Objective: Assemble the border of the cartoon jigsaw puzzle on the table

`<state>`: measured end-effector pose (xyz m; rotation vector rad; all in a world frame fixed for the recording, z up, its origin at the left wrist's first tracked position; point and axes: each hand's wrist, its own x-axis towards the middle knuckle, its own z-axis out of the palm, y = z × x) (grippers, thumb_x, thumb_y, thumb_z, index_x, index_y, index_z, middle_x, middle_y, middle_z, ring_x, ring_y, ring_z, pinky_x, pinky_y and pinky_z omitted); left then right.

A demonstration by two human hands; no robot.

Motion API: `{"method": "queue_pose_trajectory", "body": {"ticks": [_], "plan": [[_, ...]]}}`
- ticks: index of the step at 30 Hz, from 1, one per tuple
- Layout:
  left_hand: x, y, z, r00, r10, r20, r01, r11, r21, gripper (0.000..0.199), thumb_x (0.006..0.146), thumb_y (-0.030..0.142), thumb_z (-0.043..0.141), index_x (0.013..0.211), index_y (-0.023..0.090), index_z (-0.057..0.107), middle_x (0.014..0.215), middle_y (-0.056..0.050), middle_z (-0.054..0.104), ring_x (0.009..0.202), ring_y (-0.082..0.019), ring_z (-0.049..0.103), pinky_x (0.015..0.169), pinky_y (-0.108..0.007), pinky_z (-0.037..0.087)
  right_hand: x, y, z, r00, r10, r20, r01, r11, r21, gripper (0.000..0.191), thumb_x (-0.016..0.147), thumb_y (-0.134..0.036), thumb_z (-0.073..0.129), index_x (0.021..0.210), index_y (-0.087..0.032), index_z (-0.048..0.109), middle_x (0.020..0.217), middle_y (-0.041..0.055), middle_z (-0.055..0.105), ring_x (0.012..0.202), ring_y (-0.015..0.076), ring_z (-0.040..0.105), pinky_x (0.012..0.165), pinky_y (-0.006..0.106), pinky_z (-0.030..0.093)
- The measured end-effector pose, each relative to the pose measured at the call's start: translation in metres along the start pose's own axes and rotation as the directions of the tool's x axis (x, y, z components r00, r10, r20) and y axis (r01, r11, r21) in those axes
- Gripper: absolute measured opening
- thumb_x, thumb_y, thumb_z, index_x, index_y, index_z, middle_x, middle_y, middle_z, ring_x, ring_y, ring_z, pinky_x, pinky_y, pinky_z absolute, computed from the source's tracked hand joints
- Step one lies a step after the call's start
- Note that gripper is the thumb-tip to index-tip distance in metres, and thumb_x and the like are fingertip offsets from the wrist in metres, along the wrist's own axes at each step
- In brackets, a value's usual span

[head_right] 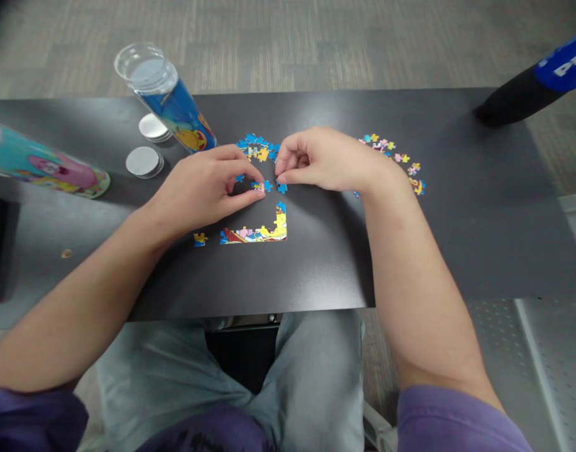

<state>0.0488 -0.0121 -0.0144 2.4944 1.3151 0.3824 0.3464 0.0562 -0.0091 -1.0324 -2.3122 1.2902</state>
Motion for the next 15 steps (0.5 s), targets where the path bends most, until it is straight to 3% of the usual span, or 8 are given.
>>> {"method": "queue_pose_trajectory", "body": {"ticks": [7, 15], "plan": [[0.0024, 0.0026, 0.0047, 1.0, -0.022, -0.02, 0.022, 0.999, -0.027, 0.035, 0.117, 0.044, 0.076, 0.137, 0.025, 0.098, 0.141, -0.014, 0.089, 0.116, -0.033, 0.082, 0.1, -0.05, 0.055, 0.0043, -0.0022, 0.0052, 1.0, 0.004, 0.01, -0.004, 0.999, 0.053, 0.053, 0.091, -0.08, 0.112, 0.106, -0.034, 0.092, 0.093, 0.0017, 0.086, 0.089, 0.0304, 0.074, 0.084, 0.049, 0.059], [0.0021, 0.0075, 0.0082, 0.997, -0.065, -0.046, 0.063, 0.997, -0.034, 0.036, 0.117, 0.046, 0.076, 0.135, 0.024, 0.098, 0.141, -0.014, 0.09, 0.125, -0.036, 0.086, 0.105, -0.05, 0.057, 0.0042, -0.0049, 0.008, 0.999, 0.044, -0.011, -0.044, 0.998, -0.05, 0.038, 0.096, -0.065, 0.109, 0.107, -0.034, 0.091, 0.092, 0.0022, 0.086, 0.089, 0.0315, 0.074, 0.083, 0.049, 0.058]]}}
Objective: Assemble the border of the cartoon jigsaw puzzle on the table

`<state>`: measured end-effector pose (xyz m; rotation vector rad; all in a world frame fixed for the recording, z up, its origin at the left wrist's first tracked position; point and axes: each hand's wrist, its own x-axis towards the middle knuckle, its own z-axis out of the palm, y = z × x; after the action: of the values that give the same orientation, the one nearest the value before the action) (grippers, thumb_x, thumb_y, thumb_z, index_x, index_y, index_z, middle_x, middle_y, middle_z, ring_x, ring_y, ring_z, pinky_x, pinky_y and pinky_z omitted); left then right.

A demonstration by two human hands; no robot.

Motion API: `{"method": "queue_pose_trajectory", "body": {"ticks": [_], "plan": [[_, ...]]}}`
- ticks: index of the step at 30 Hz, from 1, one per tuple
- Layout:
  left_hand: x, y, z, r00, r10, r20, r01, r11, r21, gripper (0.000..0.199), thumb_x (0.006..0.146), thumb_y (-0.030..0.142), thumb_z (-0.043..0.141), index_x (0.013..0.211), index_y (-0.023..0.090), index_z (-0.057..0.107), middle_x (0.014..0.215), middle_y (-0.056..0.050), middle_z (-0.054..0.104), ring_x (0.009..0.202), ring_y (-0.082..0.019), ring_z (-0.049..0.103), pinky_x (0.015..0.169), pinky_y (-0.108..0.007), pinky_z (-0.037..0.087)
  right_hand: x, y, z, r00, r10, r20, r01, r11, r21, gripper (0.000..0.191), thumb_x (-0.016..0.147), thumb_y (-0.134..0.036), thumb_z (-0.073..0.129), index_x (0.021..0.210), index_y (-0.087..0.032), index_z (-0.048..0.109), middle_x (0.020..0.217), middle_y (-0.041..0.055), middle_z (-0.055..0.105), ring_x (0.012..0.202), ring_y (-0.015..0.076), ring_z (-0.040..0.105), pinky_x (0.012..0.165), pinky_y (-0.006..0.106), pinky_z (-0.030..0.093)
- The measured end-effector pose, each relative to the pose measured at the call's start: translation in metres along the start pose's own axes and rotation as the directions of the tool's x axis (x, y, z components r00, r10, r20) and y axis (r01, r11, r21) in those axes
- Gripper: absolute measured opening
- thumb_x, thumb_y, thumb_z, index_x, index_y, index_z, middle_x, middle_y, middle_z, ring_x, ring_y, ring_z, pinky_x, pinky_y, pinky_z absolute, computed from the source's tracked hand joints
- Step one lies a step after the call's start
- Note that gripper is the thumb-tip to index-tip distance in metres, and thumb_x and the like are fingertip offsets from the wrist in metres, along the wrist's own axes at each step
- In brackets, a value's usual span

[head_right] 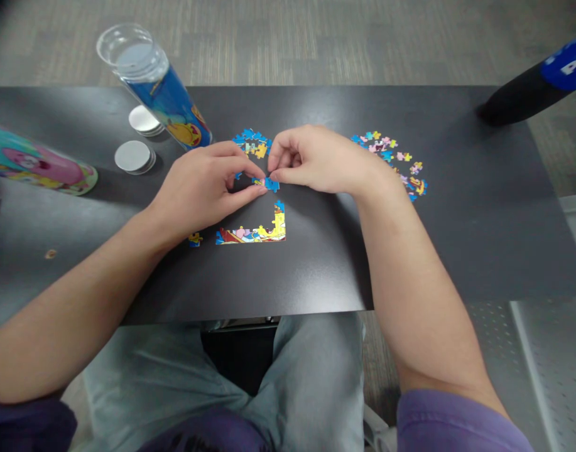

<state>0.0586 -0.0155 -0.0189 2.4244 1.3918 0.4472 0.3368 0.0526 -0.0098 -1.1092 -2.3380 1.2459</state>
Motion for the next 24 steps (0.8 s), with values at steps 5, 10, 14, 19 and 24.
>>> {"method": "queue_pose_trajectory", "body": {"ticks": [5, 10, 14, 19, 24], "plan": [[0.0, 0.005, 0.004, 0.999, -0.032, -0.028, 0.031, 0.999, -0.01, 0.031, 0.116, 0.04, 0.078, 0.132, 0.024, 0.098, 0.137, -0.013, 0.09, 0.131, -0.037, 0.087, 0.105, -0.049, 0.055, 0.0, -0.001, 0.001, 0.999, 0.028, -0.027, -0.028, 1.0, 0.007, 0.026, 0.098, -0.047, 0.108, 0.106, -0.03, 0.09, 0.09, 0.0016, 0.083, 0.083, 0.0262, 0.072, 0.077, 0.042, 0.052], [0.001, 0.004, 0.006, 0.999, -0.03, -0.027, 0.03, 1.0, -0.004, 0.031, 0.117, 0.041, 0.078, 0.133, 0.023, 0.098, 0.138, -0.015, 0.09, 0.135, -0.04, 0.088, 0.104, -0.051, 0.054, 0.001, -0.003, 0.002, 0.999, 0.027, -0.031, -0.028, 0.999, -0.038, 0.018, 0.095, -0.03, 0.106, 0.104, -0.029, 0.09, 0.085, -0.001, 0.08, 0.079, 0.023, 0.069, 0.077, 0.04, 0.048], [0.0, 0.0, 0.008, 0.999, -0.003, -0.045, 0.003, 1.0, 0.0, 0.032, 0.116, 0.043, 0.077, 0.133, 0.025, 0.098, 0.139, -0.013, 0.09, 0.131, -0.038, 0.087, 0.101, -0.05, 0.052, -0.002, -0.002, -0.001, 0.997, 0.026, -0.072, -0.03, 0.998, -0.055, 0.018, 0.097, -0.037, 0.106, 0.105, -0.03, 0.091, 0.085, -0.0011, 0.079, 0.078, 0.023, 0.066, 0.077, 0.041, 0.046], [-0.004, 0.002, 0.002, 0.997, 0.021, -0.079, -0.023, 0.999, -0.023, 0.036, 0.116, 0.043, 0.067, 0.126, 0.024, 0.096, 0.126, -0.011, 0.087, 0.114, -0.032, 0.083, 0.095, -0.049, 0.048, 0.0, -0.001, 0.0, 0.998, -0.04, -0.041, 0.036, 0.995, -0.096, 0.019, 0.101, -0.043, 0.103, 0.106, -0.029, 0.09, 0.083, -0.0021, 0.076, 0.076, 0.0218, 0.064, 0.075, 0.041, 0.044], [-0.01, 0.009, -0.017, 0.993, 0.077, -0.089, -0.087, 0.989, -0.121, 0.028, 0.113, 0.04, 0.069, 0.091, 0.024, 0.077, 0.08, -0.002, 0.067, 0.072, -0.019, 0.051, 0.08, -0.047, 0.035, 0.002, 0.002, 0.003, 0.999, -0.046, -0.027, 0.042, 0.989, -0.141, 0.015, 0.102, -0.038, 0.103, 0.105, -0.029, 0.091, 0.087, -0.0008, 0.076, 0.081, 0.0233, 0.066, 0.078, 0.042, 0.044]]}}
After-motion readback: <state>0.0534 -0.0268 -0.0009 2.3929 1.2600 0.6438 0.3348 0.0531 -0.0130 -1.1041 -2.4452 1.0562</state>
